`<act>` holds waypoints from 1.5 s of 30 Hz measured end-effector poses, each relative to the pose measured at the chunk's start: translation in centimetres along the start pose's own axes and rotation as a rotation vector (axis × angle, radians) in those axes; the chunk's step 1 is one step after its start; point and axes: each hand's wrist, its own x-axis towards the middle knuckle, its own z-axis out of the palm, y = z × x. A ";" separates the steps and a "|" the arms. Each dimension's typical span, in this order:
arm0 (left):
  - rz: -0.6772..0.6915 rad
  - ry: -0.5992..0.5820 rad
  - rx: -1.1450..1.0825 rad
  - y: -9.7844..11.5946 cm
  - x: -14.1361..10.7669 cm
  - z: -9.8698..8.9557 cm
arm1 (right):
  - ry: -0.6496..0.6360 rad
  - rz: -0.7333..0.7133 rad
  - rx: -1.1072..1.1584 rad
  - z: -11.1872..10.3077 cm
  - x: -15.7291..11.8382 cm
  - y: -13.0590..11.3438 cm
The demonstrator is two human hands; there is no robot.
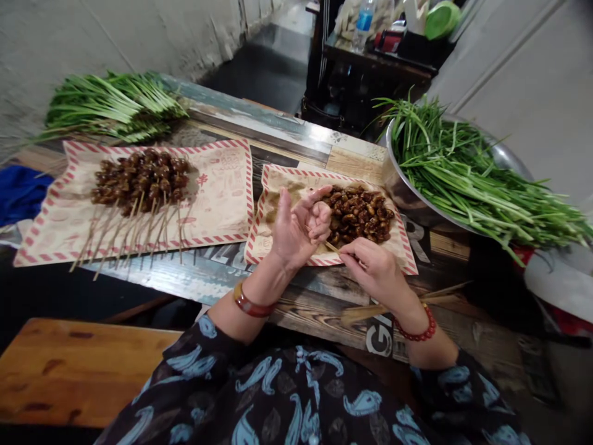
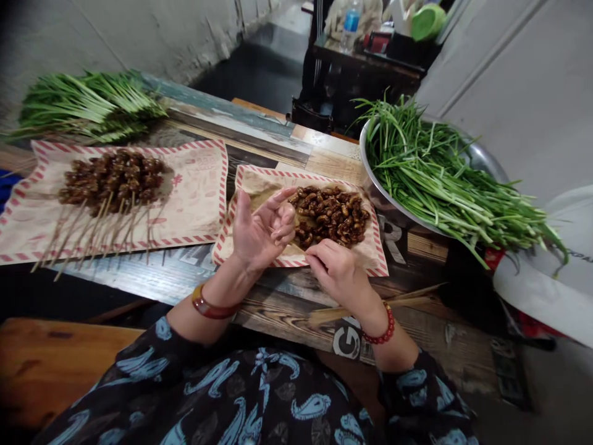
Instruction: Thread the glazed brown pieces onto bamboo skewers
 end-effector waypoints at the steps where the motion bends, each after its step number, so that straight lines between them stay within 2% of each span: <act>1: 0.018 0.014 0.010 0.1 0.0 0.0 | -0.019 0.004 -0.010 -0.4 -0.1 0.1; 5: 0.119 0.113 0.071 1.0 0.5 -0.3 | -0.123 0.032 -0.038 -1.8 -0.7 0.8; 9: 0.199 0.187 0.166 1.2 1.1 -1.1 | -0.243 0.024 -0.037 -2.1 -1.3 1.3; 13: 0.262 0.228 0.398 0.5 1.6 -2.0 | -0.255 0.033 -0.069 -2.1 -1.5 1.4; 16: 0.329 0.171 0.723 0.1 1.7 -2.5 | -0.249 0.011 -0.089 -2.2 -1.6 1.4; 22: 0.406 -0.055 1.586 0.2 1.8 -3.1 | -0.185 0.026 -0.081 -2.8 -1.3 1.3; 25: 0.362 -0.137 1.790 0.1 1.7 -3.2 | -0.115 0.041 -0.003 -2.9 -1.0 1.4; 32: 0.356 -0.273 1.935 0.2 1.6 -3.0 | 0.283 0.155 0.034 -2.3 -0.7 1.4; 35: 0.361 -0.333 1.953 0.3 1.5 -3.1 | 0.341 0.182 0.016 -2.0 -0.7 1.5; 40: 0.353 -0.406 1.865 0.2 1.6 -3.6 | 0.364 0.187 0.001 -1.7 -0.8 1.7; 42: 0.369 -0.362 1.829 0.2 1.7 -3.6 | 0.377 0.176 -0.015 -1.7 -0.8 1.6; 45: 0.392 -0.188 1.627 0.5 1.5 -3.3 | 0.401 0.130 -0.051 -1.8 -0.7 1.2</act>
